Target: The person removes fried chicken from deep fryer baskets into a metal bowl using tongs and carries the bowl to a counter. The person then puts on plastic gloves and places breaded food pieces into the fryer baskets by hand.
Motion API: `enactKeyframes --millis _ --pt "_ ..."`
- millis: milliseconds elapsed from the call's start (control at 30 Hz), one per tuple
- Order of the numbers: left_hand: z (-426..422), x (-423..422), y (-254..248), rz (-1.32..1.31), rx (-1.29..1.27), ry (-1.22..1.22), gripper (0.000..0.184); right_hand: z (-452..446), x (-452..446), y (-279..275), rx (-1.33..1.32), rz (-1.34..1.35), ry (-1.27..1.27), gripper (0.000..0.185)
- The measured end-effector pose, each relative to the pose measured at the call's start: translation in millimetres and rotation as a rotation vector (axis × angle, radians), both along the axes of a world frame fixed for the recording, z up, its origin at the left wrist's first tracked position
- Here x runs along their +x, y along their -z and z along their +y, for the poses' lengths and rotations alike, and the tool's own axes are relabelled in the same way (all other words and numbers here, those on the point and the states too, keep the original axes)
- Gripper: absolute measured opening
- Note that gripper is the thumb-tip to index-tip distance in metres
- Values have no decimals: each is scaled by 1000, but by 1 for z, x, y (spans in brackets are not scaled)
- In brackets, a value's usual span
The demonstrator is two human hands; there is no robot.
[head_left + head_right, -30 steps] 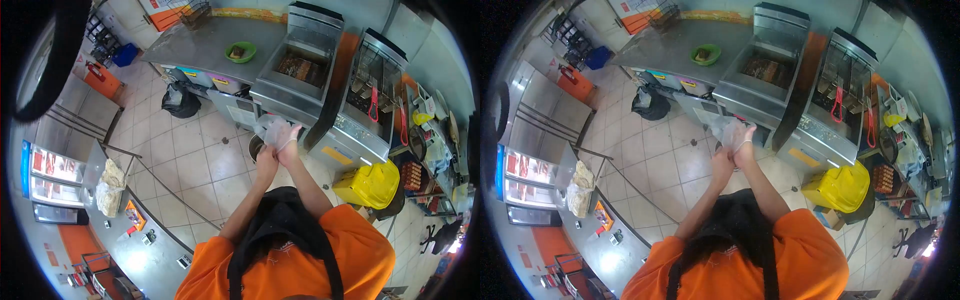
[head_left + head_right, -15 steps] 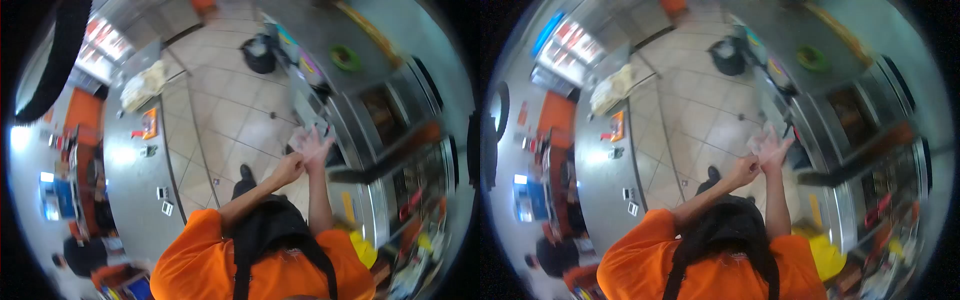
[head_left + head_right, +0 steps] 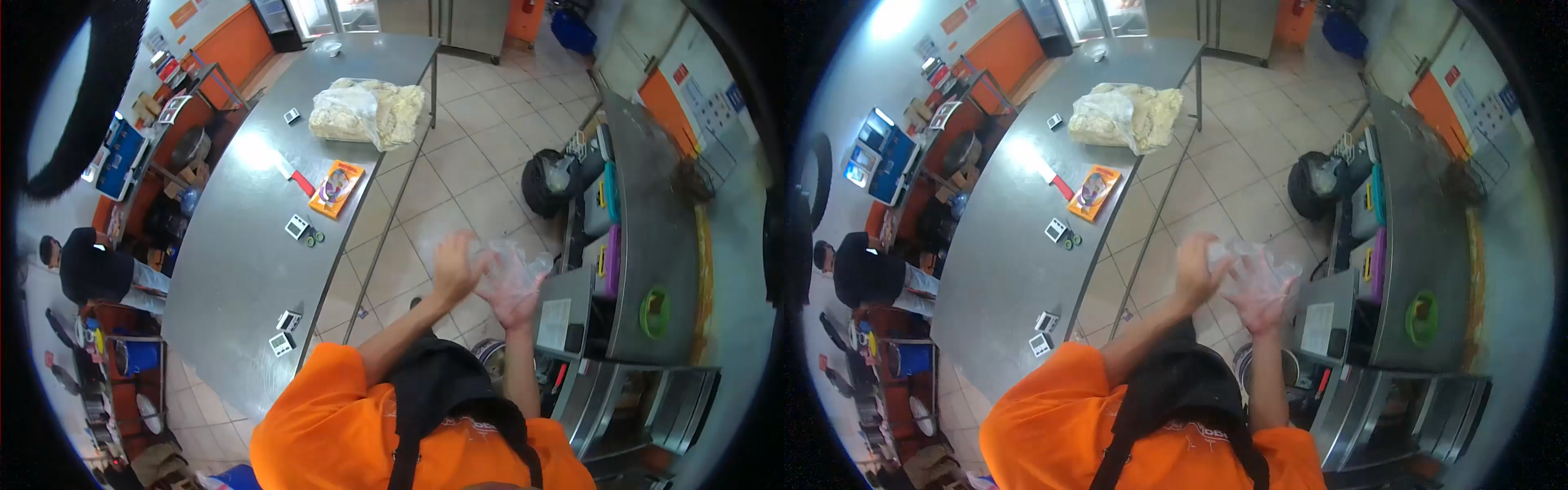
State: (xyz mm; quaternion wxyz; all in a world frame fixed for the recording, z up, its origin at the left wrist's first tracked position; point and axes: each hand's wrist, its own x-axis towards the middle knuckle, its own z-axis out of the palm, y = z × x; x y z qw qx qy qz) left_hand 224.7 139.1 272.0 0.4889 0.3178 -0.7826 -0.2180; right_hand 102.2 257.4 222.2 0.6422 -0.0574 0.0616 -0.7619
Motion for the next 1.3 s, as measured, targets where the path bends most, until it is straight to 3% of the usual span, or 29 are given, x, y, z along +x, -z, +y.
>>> enactKeyframes --millis 67,133,200,233,333,367,467,567,600,667,733,833,867,1000,1067,1133,1200,1233,1300 --pt "-4 -12 -8 -10 -47 240 25 -53 -11 -5 44 -181 38 89" --pt "-27 -32 6 -44 7 367 22 -100 -23 4 95 -68 50 88" --pt "-68 -51 41 -90 163 391 19 -140 -37 1 112 -96 60 88" --pt "-84 -59 48 -98 148 408 18 -157 -44 7 79 -17 52 89" --pt "-126 -86 52 -119 98 411 18 -221 -73 18 50 -113 -10 91" --pt "-138 -95 47 -132 76 390 18 -248 -87 18 -6 -492 -16 95" --pt "-201 -123 35 -147 10 281 18 -321 -114 26 11 -350 127 97" --pt "-271 -155 29 -237 -74 82 12 -391 -158 43 -225 -324 -52 94" --pt "-292 -169 29 -283 -100 0 10 -412 -171 32 -186 -270 -18 94" --pt "-332 -198 36 -270 54 -8 9 -448 -191 -10 -100 -169 39 94" --pt "-358 -230 37 -267 146 13 9 -491 -221 -29 -139 -260 160 95" --pt "-359 -279 20 -264 211 89 11 -552 -281 -21 -332 -225 214 94" --pt "-372 -290 16 -241 146 40 11 -569 -298 -11 -419 -184 212 93" --pt "-443 -344 -20 -8 -124 -210 19 -620 -334 6 -278 -8 124 92" --pt "-475 -357 -20 27 -145 -194 27 -627 -326 -19 -210 107 93 93" --pt "-498 -362 -3 -43 -43 -10 34 -639 -318 -31 -19 244 128 86" --pt "-496 -361 -2 -28 -171 176 34 -657 -314 -42 205 321 149 81" --pt "-490 -358 -4 -22 -234 272 34 -666 -318 -30 261 376 153 82" --pt "-472 -349 -9 -25 -225 240 33 -694 -340 19 227 582 172 84"
